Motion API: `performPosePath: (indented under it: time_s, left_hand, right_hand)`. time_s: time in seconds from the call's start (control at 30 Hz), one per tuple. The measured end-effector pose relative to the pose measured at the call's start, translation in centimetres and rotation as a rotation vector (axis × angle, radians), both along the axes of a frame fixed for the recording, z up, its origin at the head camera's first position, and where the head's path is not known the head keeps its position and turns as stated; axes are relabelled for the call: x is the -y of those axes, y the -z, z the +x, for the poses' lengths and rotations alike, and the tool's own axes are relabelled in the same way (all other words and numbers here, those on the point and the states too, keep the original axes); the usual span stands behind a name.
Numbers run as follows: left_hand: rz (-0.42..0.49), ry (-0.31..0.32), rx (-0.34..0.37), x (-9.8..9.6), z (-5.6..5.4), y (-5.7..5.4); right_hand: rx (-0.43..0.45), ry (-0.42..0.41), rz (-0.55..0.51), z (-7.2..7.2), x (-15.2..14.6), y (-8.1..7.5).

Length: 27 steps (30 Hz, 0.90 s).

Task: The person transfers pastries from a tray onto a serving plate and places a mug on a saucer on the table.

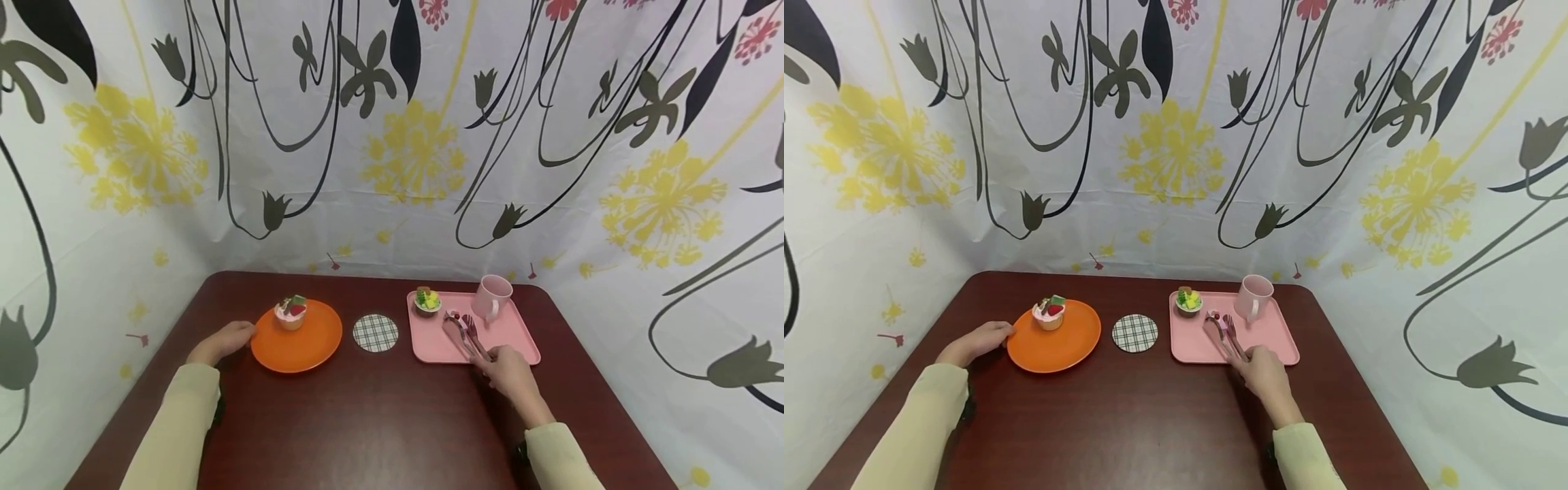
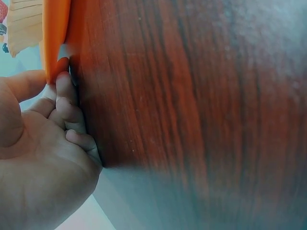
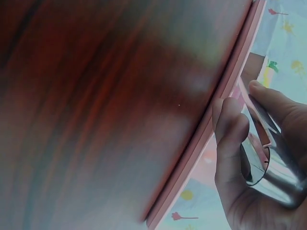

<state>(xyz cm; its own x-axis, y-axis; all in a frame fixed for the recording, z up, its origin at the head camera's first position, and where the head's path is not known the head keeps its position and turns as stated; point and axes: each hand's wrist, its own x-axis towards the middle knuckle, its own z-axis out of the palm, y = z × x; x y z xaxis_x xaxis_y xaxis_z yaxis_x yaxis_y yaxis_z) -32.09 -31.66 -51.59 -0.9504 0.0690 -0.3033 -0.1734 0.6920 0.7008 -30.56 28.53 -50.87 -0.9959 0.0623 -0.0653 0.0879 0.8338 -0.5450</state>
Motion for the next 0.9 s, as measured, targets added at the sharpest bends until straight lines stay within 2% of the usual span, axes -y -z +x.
performPosePath:
  time_s: [0.43,0.63,0.77,0.9]
  left_hand:
    - [-0.013,0.008,-0.014,-0.08,-0.13,0.38]
    - [0.015,0.019,-0.006,-0.24,-0.23,0.48]
    - [0.013,0.039,-0.006,0.14,-0.3,0.66]
    - [0.006,0.03,-0.007,0.37,-0.09,0.85]
  right_hand:
    - [0.002,-0.019,0.01,-0.25,-0.1,0.29]
    - [0.007,-0.007,0.018,-0.05,-0.36,0.32]
    - [0.002,-0.017,0.021,-0.04,-0.35,0.18]
    - [-0.013,-0.026,0.045,0.07,-0.23,0.26]
